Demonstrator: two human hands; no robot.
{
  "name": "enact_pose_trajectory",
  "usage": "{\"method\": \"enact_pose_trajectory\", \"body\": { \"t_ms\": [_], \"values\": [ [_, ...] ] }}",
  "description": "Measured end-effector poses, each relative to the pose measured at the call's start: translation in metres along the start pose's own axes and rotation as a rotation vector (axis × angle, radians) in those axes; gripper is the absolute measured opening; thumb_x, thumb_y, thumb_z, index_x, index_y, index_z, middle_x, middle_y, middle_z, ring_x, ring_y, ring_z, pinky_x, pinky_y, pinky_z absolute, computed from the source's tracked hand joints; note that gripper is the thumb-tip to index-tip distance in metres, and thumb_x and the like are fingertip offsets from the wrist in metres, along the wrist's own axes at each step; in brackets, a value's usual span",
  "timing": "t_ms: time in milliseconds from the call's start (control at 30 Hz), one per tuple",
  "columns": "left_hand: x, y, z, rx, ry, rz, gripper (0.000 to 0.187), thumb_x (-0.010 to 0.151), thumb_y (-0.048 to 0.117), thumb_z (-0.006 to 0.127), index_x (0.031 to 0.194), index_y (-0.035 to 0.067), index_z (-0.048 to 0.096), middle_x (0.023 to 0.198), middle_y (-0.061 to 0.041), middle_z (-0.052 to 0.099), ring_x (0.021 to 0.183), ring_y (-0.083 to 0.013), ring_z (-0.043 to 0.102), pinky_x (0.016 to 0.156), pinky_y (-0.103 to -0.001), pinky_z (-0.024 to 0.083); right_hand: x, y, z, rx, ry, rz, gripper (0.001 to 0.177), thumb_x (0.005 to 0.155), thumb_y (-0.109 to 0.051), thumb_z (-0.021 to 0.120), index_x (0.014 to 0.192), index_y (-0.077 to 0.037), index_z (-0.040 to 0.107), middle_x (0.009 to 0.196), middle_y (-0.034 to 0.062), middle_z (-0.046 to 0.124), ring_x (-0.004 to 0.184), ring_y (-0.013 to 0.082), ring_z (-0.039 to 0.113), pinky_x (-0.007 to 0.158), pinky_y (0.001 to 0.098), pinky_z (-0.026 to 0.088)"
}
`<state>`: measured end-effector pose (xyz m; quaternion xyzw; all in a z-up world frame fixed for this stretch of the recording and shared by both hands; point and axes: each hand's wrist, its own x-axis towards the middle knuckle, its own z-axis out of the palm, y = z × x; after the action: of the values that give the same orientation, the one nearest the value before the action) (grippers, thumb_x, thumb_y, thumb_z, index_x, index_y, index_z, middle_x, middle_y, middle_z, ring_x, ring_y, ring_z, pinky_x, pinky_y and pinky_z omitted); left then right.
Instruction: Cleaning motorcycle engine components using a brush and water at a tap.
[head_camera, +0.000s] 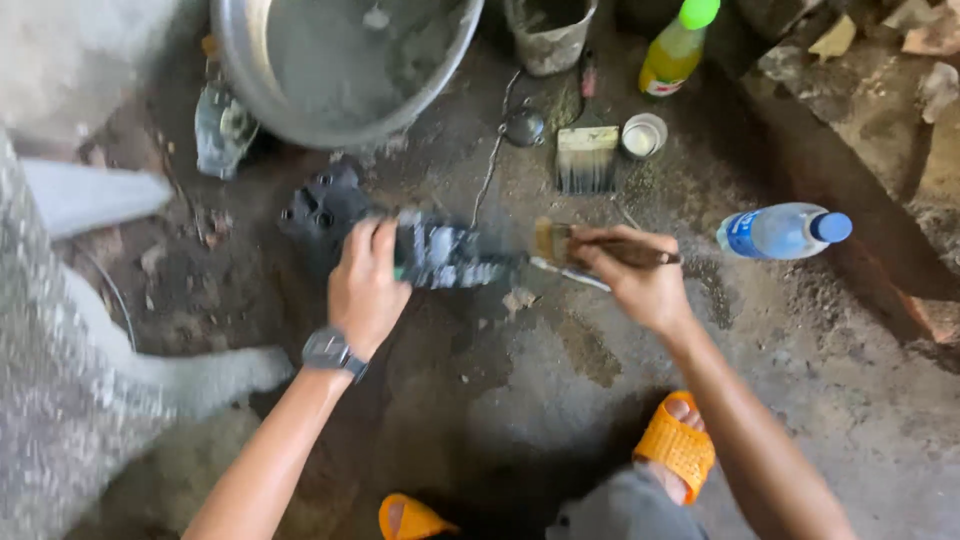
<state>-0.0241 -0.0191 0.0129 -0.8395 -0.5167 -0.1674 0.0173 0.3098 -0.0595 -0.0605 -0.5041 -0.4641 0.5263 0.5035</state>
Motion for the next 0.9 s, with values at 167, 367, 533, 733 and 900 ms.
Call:
{"method": "enact_pose_trajectory", "body": {
  "t_ms": [167,367,533,733,900],
  "values": [
    [0.002,0.011,-0.022,0.093,0.004,0.098,0.085,0.063,-0.003,0.073,0.143,-0.002,0.045,0.134,-0.024,0.057,0.124,-0.0447,0.056,0.100,-0.048,0.052,0.004,-0.004,0.045,0.279,-0.122,0.012,0.027,0.089,-0.002,0.070,0.116,-0.001,0.074,0.107,0.0138,0.080,0.094,0.0183,0.078,0.088,0.0329,0.066],
    [-0.008,0.009,-0.020,0.047,-0.055,0.041,0.091,0.061,-0.010,0.071,0.147,0.001,0.043,0.133,-0.024,0.062,0.120,-0.0434,0.060,0.095,-0.047,0.056,0.031,-0.006,0.018,-0.083,-0.366,0.025,0.025,0.086,-0.006,0.074,0.110,-0.009,0.079,0.100,0.0118,0.082,0.076,0.0199,0.078,0.070,0.0347,0.064],
    [-0.016,0.012,-0.023,0.057,-0.048,0.022,0.090,0.063,-0.010,0.072,0.147,0.005,0.044,0.132,-0.021,0.063,0.119,-0.0421,0.061,0.096,-0.048,0.057,0.058,0.026,0.023,0.063,-0.543,-0.158,0.021,0.089,-0.006,0.071,0.109,-0.008,0.078,0.103,0.0110,0.080,0.089,0.0185,0.079,0.081,0.0342,0.063],
    [-0.023,0.024,-0.025,0.045,-0.003,-0.041,0.083,0.063,-0.006,0.077,0.140,0.006,0.049,0.132,-0.018,0.065,0.125,-0.0400,0.061,0.098,-0.048,0.056,0.046,-0.013,0.032,0.060,-0.350,-0.064,0.019,0.086,-0.010,0.077,0.104,-0.006,0.078,0.096,0.0100,0.080,0.080,0.0189,0.080,0.075,0.0358,0.068],
    [-0.031,0.022,-0.024,0.026,0.020,0.001,0.074,0.072,0.002,0.083,0.138,0.002,0.049,0.135,-0.016,0.065,0.130,-0.0407,0.059,0.102,-0.047,0.055,0.026,-0.028,0.075,0.096,-0.131,0.269,0.012,0.088,-0.010,0.071,0.089,0.002,0.073,0.079,0.0160,0.079,0.060,0.0164,0.077,0.058,0.0355,0.064]
  ]
}}
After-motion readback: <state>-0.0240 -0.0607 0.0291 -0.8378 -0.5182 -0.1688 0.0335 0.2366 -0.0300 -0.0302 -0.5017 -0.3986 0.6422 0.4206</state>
